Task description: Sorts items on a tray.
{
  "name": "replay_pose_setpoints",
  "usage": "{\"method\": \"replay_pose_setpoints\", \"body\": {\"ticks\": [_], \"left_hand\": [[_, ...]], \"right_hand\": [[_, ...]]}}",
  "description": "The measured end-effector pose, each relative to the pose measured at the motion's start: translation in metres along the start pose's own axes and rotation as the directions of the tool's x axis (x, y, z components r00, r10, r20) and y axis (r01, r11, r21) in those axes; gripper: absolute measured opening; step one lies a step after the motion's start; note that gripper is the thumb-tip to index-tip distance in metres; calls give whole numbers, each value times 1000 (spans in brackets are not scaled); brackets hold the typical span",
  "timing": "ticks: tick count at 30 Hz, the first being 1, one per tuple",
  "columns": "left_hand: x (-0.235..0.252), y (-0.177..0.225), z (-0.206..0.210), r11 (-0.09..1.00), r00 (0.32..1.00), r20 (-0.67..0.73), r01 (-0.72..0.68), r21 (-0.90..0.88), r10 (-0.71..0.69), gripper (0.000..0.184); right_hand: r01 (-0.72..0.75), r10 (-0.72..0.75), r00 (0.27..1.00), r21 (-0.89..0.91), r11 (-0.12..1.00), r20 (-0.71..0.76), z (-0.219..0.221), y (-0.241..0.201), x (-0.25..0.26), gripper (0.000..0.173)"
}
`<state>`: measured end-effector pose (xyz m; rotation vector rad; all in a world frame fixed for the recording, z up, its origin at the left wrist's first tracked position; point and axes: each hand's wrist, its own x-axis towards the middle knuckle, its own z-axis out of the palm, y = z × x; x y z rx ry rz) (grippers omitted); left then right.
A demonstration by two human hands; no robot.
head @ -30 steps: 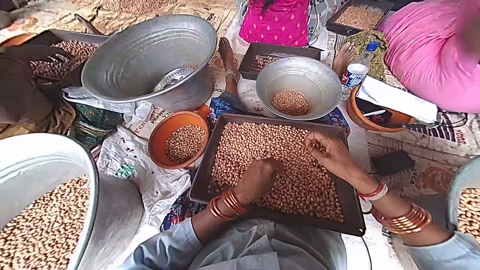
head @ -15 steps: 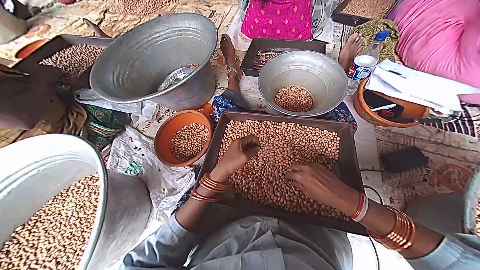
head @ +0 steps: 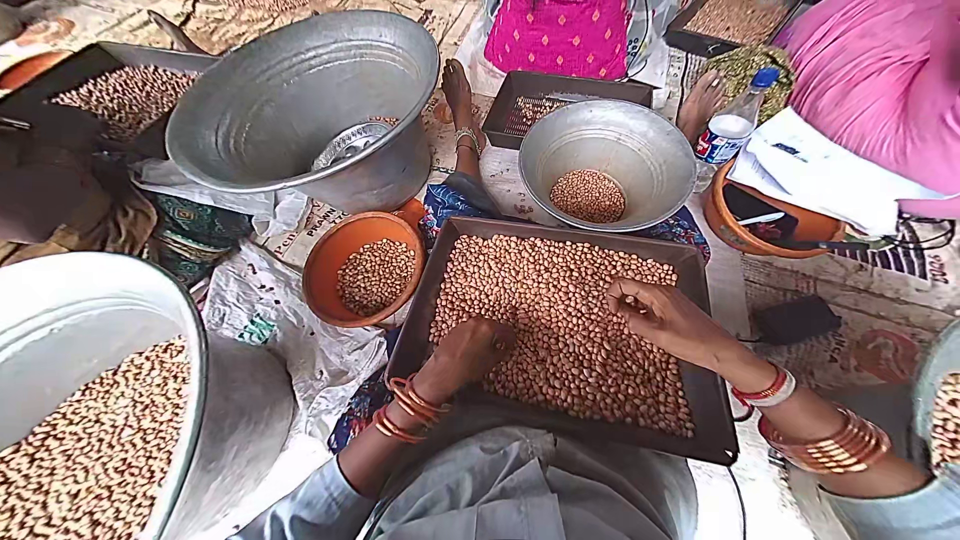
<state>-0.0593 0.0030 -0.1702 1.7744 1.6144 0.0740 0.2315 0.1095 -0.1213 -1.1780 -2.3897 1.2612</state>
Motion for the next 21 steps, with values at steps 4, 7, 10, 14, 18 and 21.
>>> {"method": "replay_pose_setpoints", "body": {"ticks": [4, 7, 10, 14, 18, 21], "left_hand": [[-2, -2, -3, 997, 999, -33, -5, -81, 2, 23], [-2, -4, -7, 909, 993, -100, -97, -406, 61, 17], [1, 5, -6, 792, 986, -102, -164, -587, 129, 22], [7, 28, 6, 845, 947, 110, -212, -491, 302, 20], [12, 46, 27, 871, 902, 231, -243, -427, 365, 20], [13, 53, 34, 840, 902, 224, -221, -495, 369, 26]], "right_hand": [[182, -68, 960, -419, 890, 273, 8, -1, -4, 16], [258, -65, 920, -471, 843, 387, 17, -3, -6, 16], [309, -100, 908, -489, 816, 408, 29, -1, -8, 17], [300, -54, 898, -518, 801, 437, 34, -2, -5, 20], [279, -58, 921, -549, 788, 384, 29, -14, -12, 19], [433, -348, 901, -490, 757, 258, 38, -19, -20, 9]]}}
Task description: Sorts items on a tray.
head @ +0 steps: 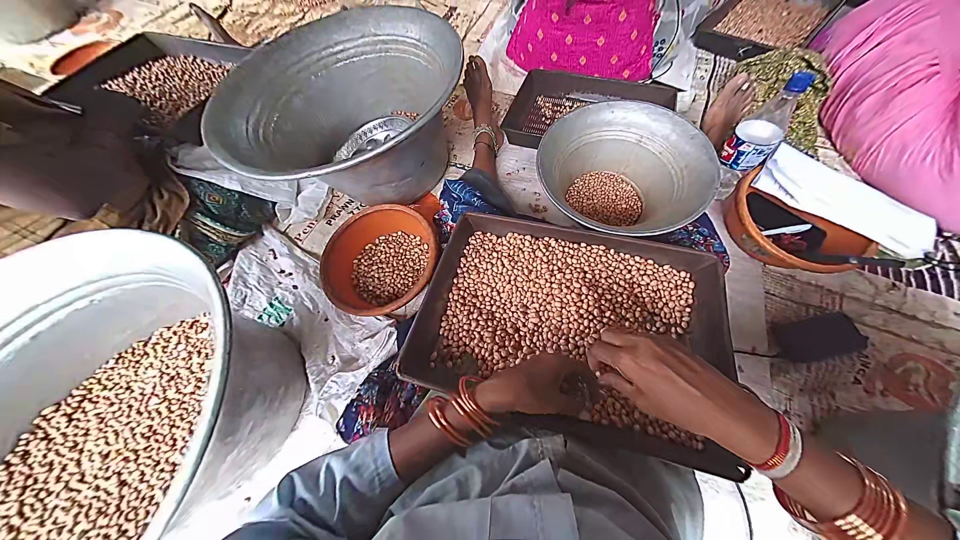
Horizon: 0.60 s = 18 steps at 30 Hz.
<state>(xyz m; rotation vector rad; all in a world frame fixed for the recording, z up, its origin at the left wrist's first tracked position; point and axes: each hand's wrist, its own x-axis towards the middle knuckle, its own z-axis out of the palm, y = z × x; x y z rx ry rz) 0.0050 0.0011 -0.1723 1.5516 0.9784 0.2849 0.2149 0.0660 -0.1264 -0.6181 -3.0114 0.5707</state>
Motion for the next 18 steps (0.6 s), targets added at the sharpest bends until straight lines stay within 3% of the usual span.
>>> {"method": "replay_pose_setpoints", "body": {"ticks": [2, 5, 7, 9, 10, 12, 14, 15, 17, 18], "left_hand": [[2, 6, 1, 996, 999, 14, 44, -84, -43, 25], [0, 3, -5, 978, 998, 51, 45, -202, -35, 17], [-9, -3, -19, 983, 1000, -13, 7, -181, -9, 7], [-30, -6, -44, 997, 984, -168, 51, -49, -59, 11], [-45, -5, -60, 989, 949, -292, 139, 49, -119, 11], [-76, -1, -89, 896, 785, -583, 393, 205, -210, 11], [-102, -9, -107, 754, 573, -819, 553, 354, -35, 10], [-111, -17, -113, 693, 506, -857, 584, 422, 96, 10], [-117, -21, -115, 658, 481, -863, 603, 452, 152, 11], [-113, -17, -111, 683, 512, -857, 604, 411, 63, 11]], "right_hand": [[106, -102, 985, 21, 994, -142, 7, -12, 1, 8], [158, -164, 957, -43, 986, -239, 14, -18, 2, 15], [128, -148, 953, -90, 988, -264, 14, -11, 1, 17], [94, -121, 956, -111, 989, -266, 12, -2, -1, 18], [84, -112, 958, -115, 990, -264, 11, 2, -2, 18], [72, -102, 961, -123, 990, -258, 11, 7, -4, 19], [71, -102, 961, -129, 989, -256, 12, 9, -4, 18], [73, -104, 961, -130, 989, -255, 13, 9, -3, 17], [73, -103, 964, -131, 989, -244, 15, 10, -1, 17], [72, -100, 967, -126, 989, -234, 16, 11, -1, 16]]}}
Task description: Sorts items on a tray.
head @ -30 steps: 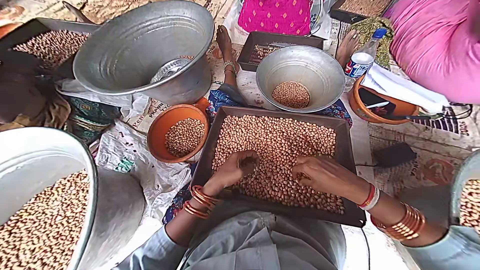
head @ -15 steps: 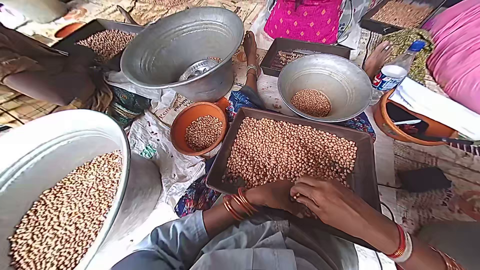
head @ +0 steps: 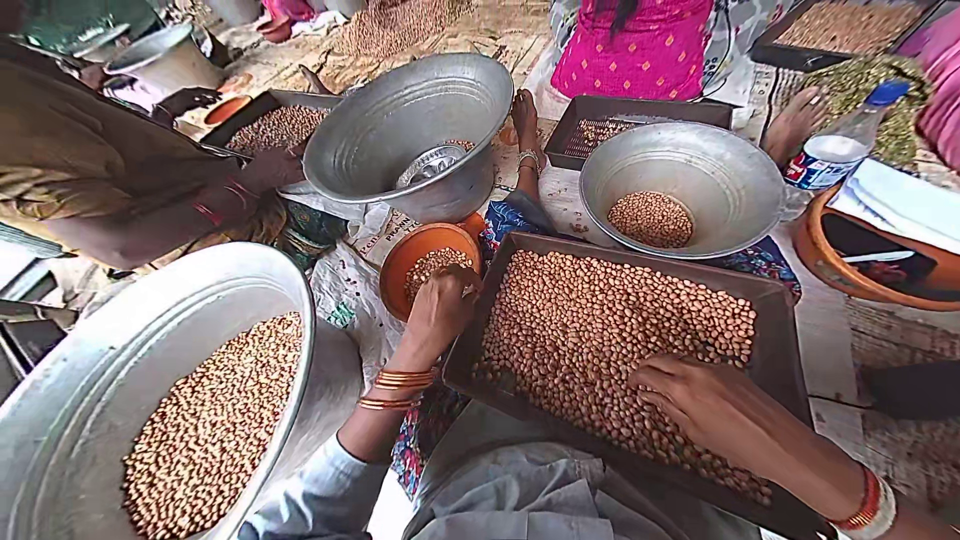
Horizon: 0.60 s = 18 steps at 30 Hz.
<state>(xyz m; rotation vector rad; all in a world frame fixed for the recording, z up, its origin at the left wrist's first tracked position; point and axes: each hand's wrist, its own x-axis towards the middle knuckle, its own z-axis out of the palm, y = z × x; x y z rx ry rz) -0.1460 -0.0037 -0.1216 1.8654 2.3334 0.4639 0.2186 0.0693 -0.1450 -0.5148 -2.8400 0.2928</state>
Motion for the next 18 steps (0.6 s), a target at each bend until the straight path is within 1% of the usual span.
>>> {"method": "replay_pose_setpoints", "body": {"ticks": [1, 2, 3, 4, 6, 9, 11, 13, 15, 16, 17, 18], "left_hand": [[-2, 9, 3, 998, 989, 137, 54, -27, -49, 13], [-3, 18, 8, 995, 957, 277, 98, -27, -87, 17], [-4, 25, 15, 993, 918, 381, 119, 1, -111, 21], [-6, 30, 23, 991, 883, 449, 130, 46, -136, 24], [-9, 38, 39, 984, 843, 509, 127, 124, -173, 26], [-13, 44, 48, 985, 808, 565, 100, 144, -165, 27], [-15, 44, 49, 990, 810, 572, 78, 117, -132, 26], [-14, 40, 45, 995, 820, 564, 84, 60, -103, 26], [-10, 34, 30, 994, 852, 515, 108, -4, -91, 25], [-9, 29, 20, 993, 888, 446, 120, 3, -109, 24], [-8, 22, 10, 990, 938, 316, 135, 51, -144, 21], [-9, 15, 3, 980, 976, 138, 154, 126, -171, 17]], "right_hand": [[-2, 2, 1000, 5, 1000, 9, 1, 1, 0, 16], [-3, 3, 1000, 10, 1000, 15, 1, 2, 0, 16], [-9, 9, 1000, 18, 1000, 25, 1, 2, -1, 16], [-17, 16, 999, 18, 1000, 34, 1, 3, -1, 16], [-30, 30, 998, 2, 1000, 53, 0, 4, -2, 15], [-56, 55, 995, 11, 998, 83, 0, 8, -2, 15], [-72, 71, 992, 10, 997, 103, 0, 12, -3, 16], [-92, 93, 989, -9, 996, 114, 1, 16, -3, 17], [-119, 122, 985, -33, 992, 126, 1, 20, -4, 17], [-144, 149, 978, -40, 989, 144, -1, 22, -4, 18], [-186, 190, 966, -38, 982, 174, -4, 23, -5, 20], [-238, 242, 948, -42, 970, 209, -8, 24, -5, 24]]}}
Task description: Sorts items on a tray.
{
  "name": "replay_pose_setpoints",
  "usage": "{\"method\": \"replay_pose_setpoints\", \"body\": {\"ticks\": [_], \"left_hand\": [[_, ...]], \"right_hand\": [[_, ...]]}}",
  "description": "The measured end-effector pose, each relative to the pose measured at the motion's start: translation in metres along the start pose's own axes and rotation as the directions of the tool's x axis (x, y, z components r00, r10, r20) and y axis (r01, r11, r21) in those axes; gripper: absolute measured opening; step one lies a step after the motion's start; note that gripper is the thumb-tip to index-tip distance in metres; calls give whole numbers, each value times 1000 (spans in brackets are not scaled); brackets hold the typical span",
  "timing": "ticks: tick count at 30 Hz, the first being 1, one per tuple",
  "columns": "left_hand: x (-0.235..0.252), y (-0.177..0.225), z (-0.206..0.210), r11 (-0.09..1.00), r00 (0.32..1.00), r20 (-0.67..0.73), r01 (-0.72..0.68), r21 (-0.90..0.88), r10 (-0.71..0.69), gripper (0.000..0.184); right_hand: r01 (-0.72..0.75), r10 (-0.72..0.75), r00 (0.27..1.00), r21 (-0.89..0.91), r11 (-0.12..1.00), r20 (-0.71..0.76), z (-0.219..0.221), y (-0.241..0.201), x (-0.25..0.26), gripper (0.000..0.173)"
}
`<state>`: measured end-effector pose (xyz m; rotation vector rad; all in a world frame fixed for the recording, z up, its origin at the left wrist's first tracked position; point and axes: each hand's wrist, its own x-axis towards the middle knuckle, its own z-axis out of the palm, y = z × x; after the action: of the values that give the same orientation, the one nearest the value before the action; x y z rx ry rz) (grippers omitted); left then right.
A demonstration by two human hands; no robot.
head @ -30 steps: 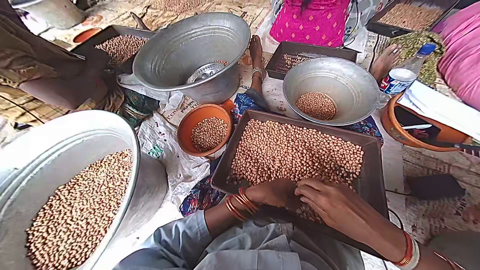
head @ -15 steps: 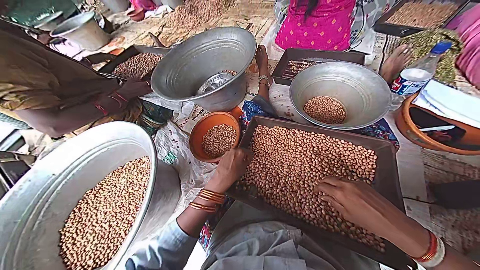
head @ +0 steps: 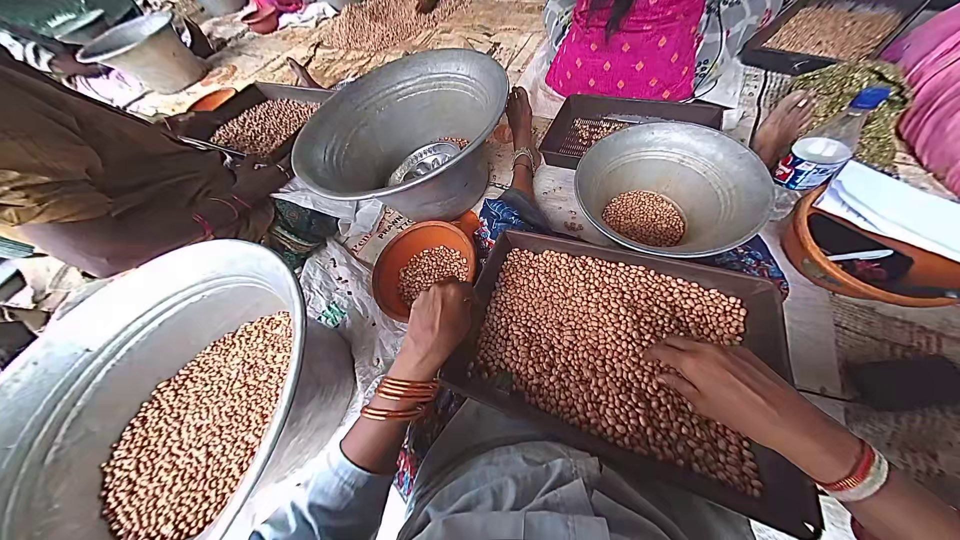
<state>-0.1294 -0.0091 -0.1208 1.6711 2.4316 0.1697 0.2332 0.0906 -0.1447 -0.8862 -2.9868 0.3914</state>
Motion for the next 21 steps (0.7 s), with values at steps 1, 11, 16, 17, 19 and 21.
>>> {"method": "replay_pose_setpoints", "body": {"ticks": [1, 11, 16, 17, 19, 21], "left_hand": [[1, -9, -5, 998, 986, -167, 37, 60, -27, 14], [7, 36, 12, 988, 889, 449, 17, 151, -84, 43], [-13, 68, 26, 983, 766, 642, -76, 164, -48, 53], [-18, 74, 30, 987, 744, 668, -108, 117, 3, 57], [-28, 86, 36, 986, 701, 704, -166, 3, 116, 56], [-37, 100, 45, 969, 674, 701, -215, -119, 235, 57]], "right_hand": [[-62, 62, 997, -5, 998, 37, -3, 2, 0, 27], [-462, 548, 696, -294, 837, 465, -14, 21, 11, 41], [-395, 477, 606, -279, 875, 637, -12, -3, 11, 43], [-380, 434, 589, -241, 893, 682, -12, -8, 11, 46], [-339, 336, 553, -162, 927, 763, -11, -16, 11, 56], [-301, 237, 543, -77, 950, 806, -7, -21, 12, 59]]}}
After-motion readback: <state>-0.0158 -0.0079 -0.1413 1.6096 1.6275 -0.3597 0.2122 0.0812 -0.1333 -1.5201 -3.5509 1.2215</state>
